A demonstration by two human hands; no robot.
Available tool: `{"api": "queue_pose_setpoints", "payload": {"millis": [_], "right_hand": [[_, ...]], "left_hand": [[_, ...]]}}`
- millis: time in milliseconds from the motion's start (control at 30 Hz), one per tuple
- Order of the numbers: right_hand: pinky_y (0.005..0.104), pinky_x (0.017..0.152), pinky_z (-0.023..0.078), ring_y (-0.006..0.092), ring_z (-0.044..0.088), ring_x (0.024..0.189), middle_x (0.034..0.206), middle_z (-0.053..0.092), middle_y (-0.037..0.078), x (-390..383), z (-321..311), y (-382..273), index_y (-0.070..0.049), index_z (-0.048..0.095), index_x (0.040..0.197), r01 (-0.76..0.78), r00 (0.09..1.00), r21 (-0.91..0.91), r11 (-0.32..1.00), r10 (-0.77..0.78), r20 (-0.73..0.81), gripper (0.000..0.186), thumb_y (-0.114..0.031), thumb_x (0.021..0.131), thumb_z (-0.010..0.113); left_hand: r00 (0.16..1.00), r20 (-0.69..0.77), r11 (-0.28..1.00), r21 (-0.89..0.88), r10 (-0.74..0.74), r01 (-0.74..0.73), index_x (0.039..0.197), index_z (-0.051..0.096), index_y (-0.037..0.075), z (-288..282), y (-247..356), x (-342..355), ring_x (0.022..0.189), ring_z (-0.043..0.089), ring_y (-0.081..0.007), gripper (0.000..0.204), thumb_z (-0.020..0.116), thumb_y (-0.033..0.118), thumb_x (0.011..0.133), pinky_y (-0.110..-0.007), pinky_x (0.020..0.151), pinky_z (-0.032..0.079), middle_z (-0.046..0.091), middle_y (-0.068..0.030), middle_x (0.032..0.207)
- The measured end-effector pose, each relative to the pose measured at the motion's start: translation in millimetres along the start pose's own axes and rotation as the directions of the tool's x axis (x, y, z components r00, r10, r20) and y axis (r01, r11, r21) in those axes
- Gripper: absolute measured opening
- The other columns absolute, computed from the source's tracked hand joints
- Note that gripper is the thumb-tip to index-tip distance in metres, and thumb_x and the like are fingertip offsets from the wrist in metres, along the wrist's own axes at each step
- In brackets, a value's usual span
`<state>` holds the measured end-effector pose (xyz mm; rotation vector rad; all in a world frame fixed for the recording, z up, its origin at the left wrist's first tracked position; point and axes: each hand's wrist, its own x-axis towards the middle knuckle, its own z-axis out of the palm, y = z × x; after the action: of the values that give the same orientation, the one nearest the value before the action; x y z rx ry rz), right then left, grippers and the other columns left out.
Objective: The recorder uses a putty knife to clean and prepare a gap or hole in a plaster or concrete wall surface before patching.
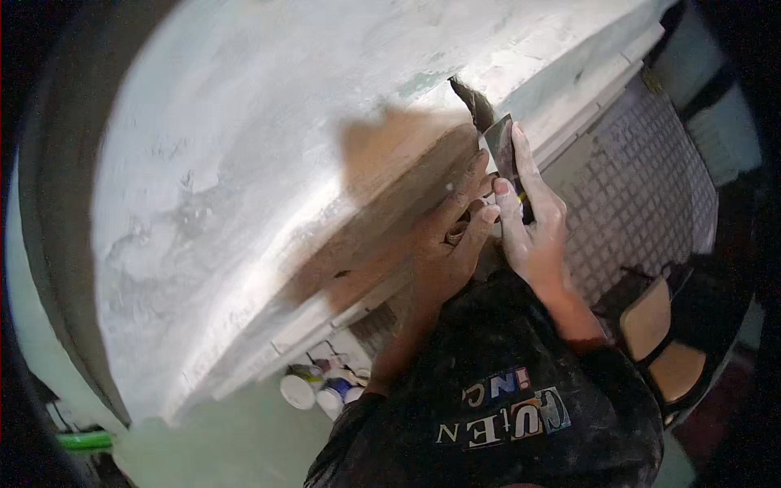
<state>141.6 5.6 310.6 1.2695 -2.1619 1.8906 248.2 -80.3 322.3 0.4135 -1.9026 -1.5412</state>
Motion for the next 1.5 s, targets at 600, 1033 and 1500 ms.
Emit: {"api": "queue_pose_setpoints", "payload": {"millis": [600, 1033, 1500], "right_hand": [[0.0416, 0.086, 0.055, 0.0422, 0.071, 0.1, 0.113, 0.068, 0.029, -6.2, 17.9, -12.0, -0.014, 0.037, 0.159, -0.123, 0.992, 0.018, 0.992, 0.124, -0.039, 0.063, -0.014, 0.101, 0.06], [0.0389, 0.081, 0.054, 0.0344, 0.071, 0.095, 0.119, 0.069, 0.026, 2.3, 4.5, -2.2, -0.008, 0.039, 0.158, -0.105, 0.993, -0.132, 0.986, 0.112, 0.045, 0.056, -0.032, 0.109, 0.048], [0.0511, 0.07, 0.054, 0.0497, 0.064, 0.082, 0.09, 0.062, 0.027, 7.0, 1.6, -5.5, -0.027, 0.035, 0.16, -0.083, 0.996, -0.139, 0.987, 0.084, -0.001, 0.071, -0.019, 0.096, 0.065]], "left_hand": [[0.935, 0.309, 0.983, 0.013, -0.176, 0.181, 0.164, 0.018, 0.002, -20.4, -6.3, 2.1, 0.078, 0.054, -0.0085, 0.089, 0.07, 0.007, 0.092, -0.021, 0.071, 0.048, 0.063, -0.0075, 0.107], [0.962, 0.245, 0.993, -0.003, 0.116, -0.119, 0.159, 0.022, -0.008, -4.1, -26.0, 8.9, 0.089, 0.066, -0.0205, 0.079, 0.068, 0.01, 0.096, -0.03, 0.077, 0.053, 0.068, -0.0174, 0.106], [0.903, 0.418, 0.993, -0.006, -0.103, 0.117, 0.161, -0.013, -0.001, -12.5, -17.6, 12.7, 0.138, 0.047, -0.0315, 0.097, 0.053, 0.044, 0.106, -0.037, 0.111, 0.038, 0.037, -0.0291, 0.157]]}}
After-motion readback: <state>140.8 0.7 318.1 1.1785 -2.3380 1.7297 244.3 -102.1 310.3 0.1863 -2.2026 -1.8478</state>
